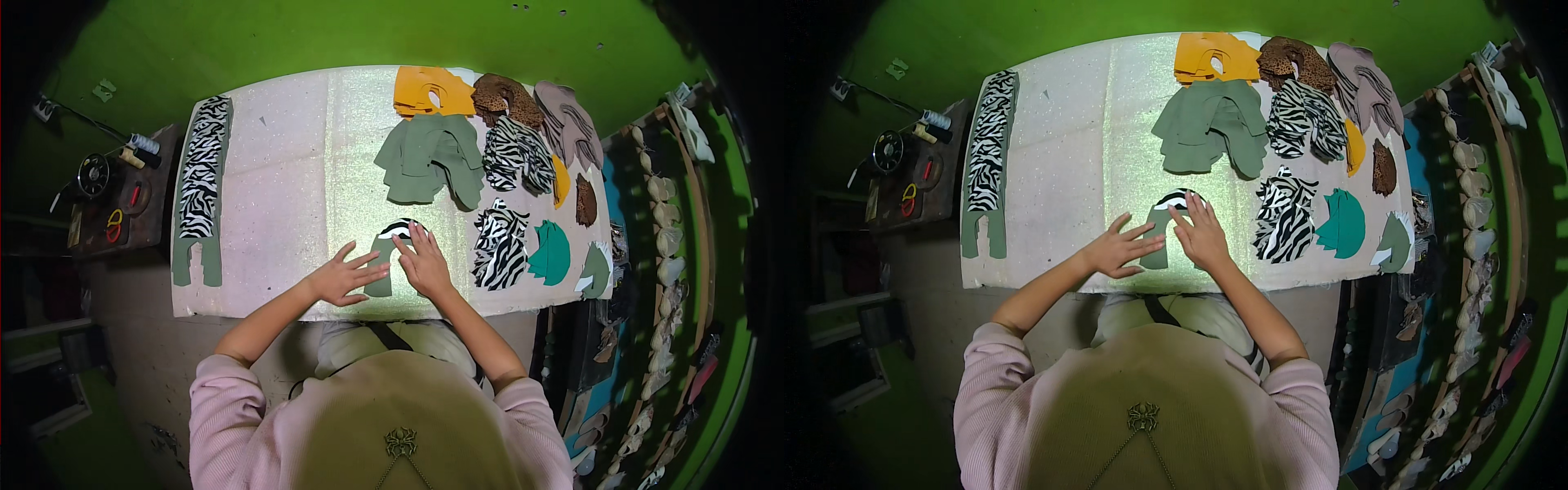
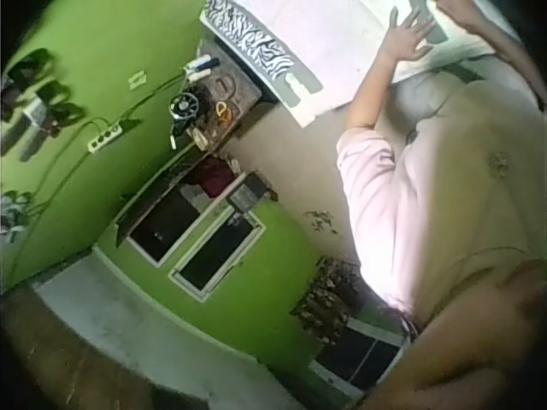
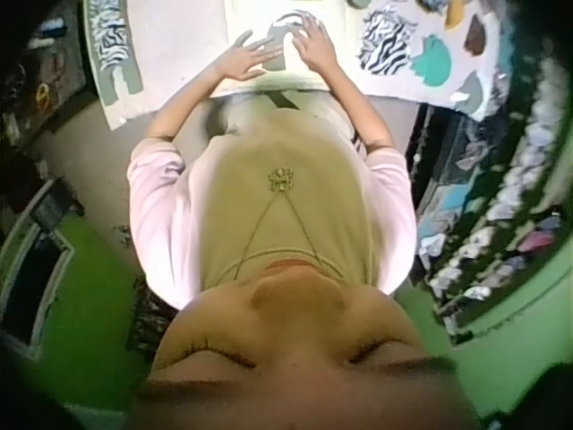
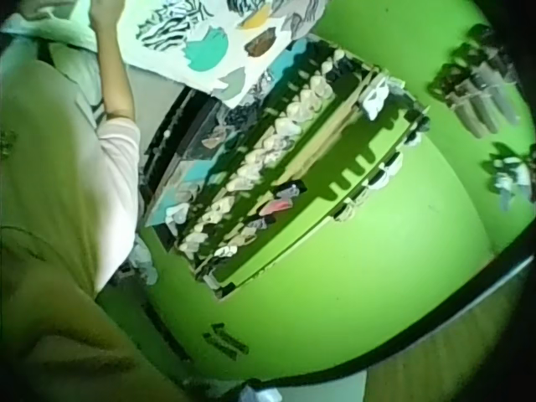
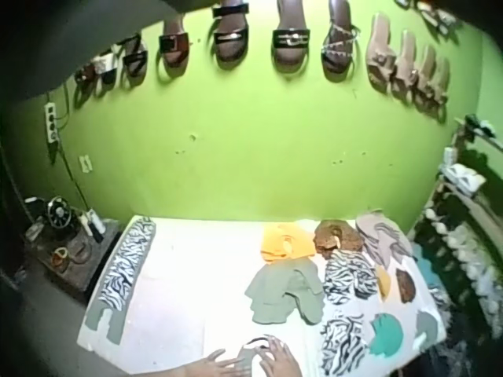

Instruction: The recorder is shown organizing and inspecting various patterned and solid-colored shoe upper components on a work table.

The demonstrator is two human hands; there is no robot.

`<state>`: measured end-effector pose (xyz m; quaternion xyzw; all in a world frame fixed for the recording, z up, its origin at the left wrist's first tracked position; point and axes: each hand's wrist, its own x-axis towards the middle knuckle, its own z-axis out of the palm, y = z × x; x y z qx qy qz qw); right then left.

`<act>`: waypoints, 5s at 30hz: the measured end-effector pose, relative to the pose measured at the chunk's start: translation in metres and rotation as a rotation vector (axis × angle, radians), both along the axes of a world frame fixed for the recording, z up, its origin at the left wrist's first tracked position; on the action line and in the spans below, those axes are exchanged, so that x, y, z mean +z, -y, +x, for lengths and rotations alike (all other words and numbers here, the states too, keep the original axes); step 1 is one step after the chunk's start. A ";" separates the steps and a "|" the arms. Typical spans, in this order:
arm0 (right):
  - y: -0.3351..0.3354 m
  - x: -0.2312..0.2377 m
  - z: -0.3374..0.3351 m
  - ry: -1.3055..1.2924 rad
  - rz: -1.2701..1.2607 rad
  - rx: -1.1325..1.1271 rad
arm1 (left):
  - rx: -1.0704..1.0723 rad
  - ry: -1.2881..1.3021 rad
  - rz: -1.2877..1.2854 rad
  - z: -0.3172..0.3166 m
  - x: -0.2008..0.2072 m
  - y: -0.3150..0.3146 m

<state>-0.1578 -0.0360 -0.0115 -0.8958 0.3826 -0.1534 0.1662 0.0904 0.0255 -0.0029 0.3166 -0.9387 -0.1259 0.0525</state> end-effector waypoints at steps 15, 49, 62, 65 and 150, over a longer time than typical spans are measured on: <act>-0.001 0.009 -0.004 0.221 0.014 -0.036 | 0.430 -0.057 -0.209 -0.003 0.021 -0.015; 0.026 0.006 -0.028 0.604 0.471 -0.403 | 1.144 -0.883 0.451 -0.072 0.006 0.035; 0.036 0.039 0.017 0.647 0.650 -0.293 | 1.191 -0.984 0.375 -0.021 0.022 0.020; 0.034 0.046 0.047 0.645 0.662 -0.261 | 1.204 -1.007 0.339 0.005 0.018 0.013; -0.111 0.025 0.421 0.102 0.475 -0.064 | 1.124 -0.602 0.144 0.369 0.013 -0.118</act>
